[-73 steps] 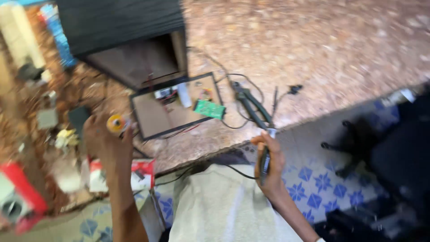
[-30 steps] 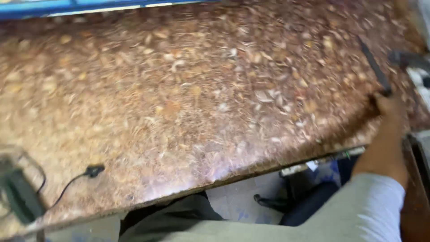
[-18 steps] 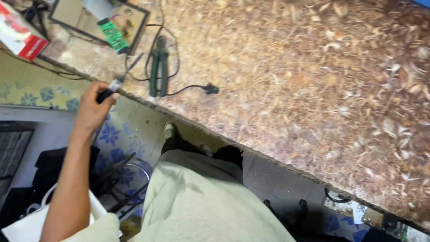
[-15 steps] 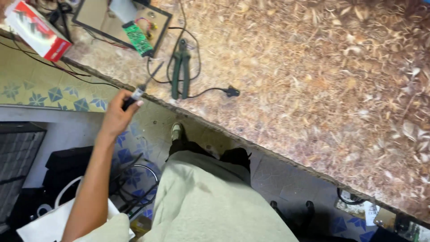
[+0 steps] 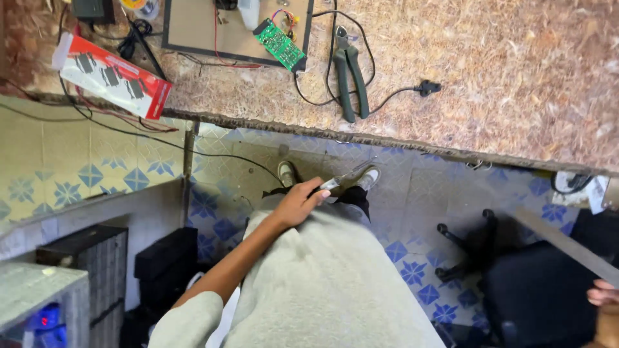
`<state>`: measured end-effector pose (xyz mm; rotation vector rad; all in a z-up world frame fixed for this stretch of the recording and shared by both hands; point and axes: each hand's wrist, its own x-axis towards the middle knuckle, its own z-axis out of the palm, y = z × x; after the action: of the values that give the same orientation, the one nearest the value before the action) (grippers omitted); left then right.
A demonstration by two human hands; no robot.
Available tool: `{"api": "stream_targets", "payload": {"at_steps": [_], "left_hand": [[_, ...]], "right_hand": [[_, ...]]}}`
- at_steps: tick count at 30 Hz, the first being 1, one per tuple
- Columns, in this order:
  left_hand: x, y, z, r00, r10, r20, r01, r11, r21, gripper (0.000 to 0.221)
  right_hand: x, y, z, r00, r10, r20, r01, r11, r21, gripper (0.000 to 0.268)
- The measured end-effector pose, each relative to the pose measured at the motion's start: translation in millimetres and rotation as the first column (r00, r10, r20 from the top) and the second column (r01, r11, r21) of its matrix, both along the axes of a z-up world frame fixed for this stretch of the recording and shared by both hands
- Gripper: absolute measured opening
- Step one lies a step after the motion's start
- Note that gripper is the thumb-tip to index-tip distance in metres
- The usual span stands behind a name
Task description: Soldering electronic components onto a circuit board and filing a metal tool.
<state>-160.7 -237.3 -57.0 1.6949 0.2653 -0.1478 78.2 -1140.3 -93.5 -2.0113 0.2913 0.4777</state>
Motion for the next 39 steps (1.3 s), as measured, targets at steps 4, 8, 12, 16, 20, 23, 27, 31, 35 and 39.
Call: {"api": "stream_targets", "payload": {"at_steps": [4, 8, 12, 16, 20, 23, 27, 31, 35, 39], "left_hand": [[12, -11, -24, 0.991, -0.132, 0.017, 0.133, 0.989, -0.059, 0.015], [33, -36, -73, 0.993, -0.114, 0.042, 0.121, 0.971, -0.208, 0.011], [67, -43, -73, 0.993, -0.121, -0.015, 0.119, 0.987, -0.104, 0.026], [78, -56, -90, 0.996, -0.078, -0.038, 0.073, 0.99, -0.124, 0.023], [76, -73, -115, 0.992, -0.044, -0.122, 0.016, 0.976, -0.217, 0.031], [83, -78, -118, 0.994, -0.037, -0.102, 0.005, 0.955, -0.295, 0.021], [88, -71, -89, 0.995, -0.047, -0.091, 0.033, 0.987, -0.154, 0.027], [96, -65, -66, 0.993, -0.069, -0.098, 0.065, 0.997, -0.042, 0.032], [95, -69, -78, 0.985, -0.093, -0.144, 0.089, 0.995, -0.034, 0.032], [95, -70, -69, 0.984, -0.107, -0.146, 0.095, 0.992, -0.089, 0.031]], "right_hand": [[-112, 254, 52, 0.885, -0.466, -0.004, 0.356, 0.67, 0.651, 0.023], [-189, 441, 47, 0.686, -0.642, -0.342, 0.577, 0.193, 0.794, 0.037], [-247, 520, -27, 0.577, -0.369, -0.729, 0.767, -0.063, 0.639, 0.039], [-266, 608, -20, 0.648, -0.335, -0.684, 0.761, 0.308, 0.571, 0.019], [-236, 659, 42, 0.776, -0.328, -0.539, 0.626, 0.507, 0.592, 0.019], [-199, 671, 76, 0.927, -0.343, -0.153, 0.375, 0.85, 0.368, 0.007], [-164, 701, 145, 0.983, -0.007, 0.182, 0.028, 0.993, -0.112, 0.066], [-167, 712, 119, 0.945, 0.126, 0.301, -0.084, 0.985, -0.149, 0.059], [-181, 704, 78, 0.959, 0.195, 0.208, -0.128, 0.946, -0.297, 0.053], [-157, 719, 90, 0.943, 0.268, 0.197, -0.175, 0.904, -0.389, 0.052]]}}
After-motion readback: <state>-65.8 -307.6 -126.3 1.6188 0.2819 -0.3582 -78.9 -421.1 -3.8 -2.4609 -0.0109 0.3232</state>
